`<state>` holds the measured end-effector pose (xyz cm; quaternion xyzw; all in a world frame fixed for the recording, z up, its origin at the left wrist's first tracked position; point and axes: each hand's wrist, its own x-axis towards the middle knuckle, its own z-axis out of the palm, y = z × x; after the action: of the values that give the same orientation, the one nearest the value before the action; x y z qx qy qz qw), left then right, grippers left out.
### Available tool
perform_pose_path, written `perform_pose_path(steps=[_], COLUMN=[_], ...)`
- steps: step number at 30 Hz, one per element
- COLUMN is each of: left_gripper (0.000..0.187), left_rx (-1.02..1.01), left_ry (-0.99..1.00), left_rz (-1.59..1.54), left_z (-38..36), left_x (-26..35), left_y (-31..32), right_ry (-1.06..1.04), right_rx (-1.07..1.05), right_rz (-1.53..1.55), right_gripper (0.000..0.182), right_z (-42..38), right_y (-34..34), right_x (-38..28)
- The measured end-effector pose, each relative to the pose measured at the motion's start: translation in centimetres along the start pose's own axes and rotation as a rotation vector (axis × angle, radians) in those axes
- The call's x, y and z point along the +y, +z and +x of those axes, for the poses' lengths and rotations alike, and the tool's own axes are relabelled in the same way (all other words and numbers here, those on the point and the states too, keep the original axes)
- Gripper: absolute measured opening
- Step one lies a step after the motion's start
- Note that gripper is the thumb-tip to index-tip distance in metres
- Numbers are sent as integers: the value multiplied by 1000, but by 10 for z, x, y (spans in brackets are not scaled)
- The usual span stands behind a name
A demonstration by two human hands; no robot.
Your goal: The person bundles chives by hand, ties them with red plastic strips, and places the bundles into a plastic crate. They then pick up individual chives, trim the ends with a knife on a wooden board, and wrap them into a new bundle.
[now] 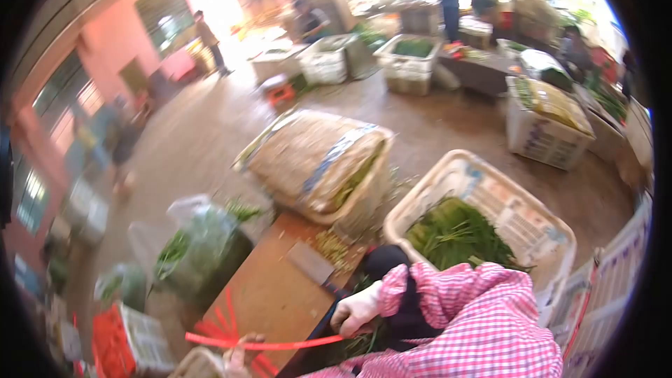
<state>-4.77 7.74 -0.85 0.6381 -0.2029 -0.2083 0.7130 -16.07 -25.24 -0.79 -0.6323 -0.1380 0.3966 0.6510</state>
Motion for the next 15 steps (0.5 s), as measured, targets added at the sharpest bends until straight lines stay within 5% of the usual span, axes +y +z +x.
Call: perform_pose_path(steps=[7,15], left_gripper=[39,41], left_rx=[165,-42], left_ry=[-55,-90], left_rz=[-52,-318], left_z=[12,27], left_x=[13,9], left_y=[69,67], right_ry=[-39,44], right_rx=[68,82], right_rz=[-112,-280], right_gripper=[21,28], right_z=[-47,-80], right_y=[-19,-30], right_x=[-6,-12])
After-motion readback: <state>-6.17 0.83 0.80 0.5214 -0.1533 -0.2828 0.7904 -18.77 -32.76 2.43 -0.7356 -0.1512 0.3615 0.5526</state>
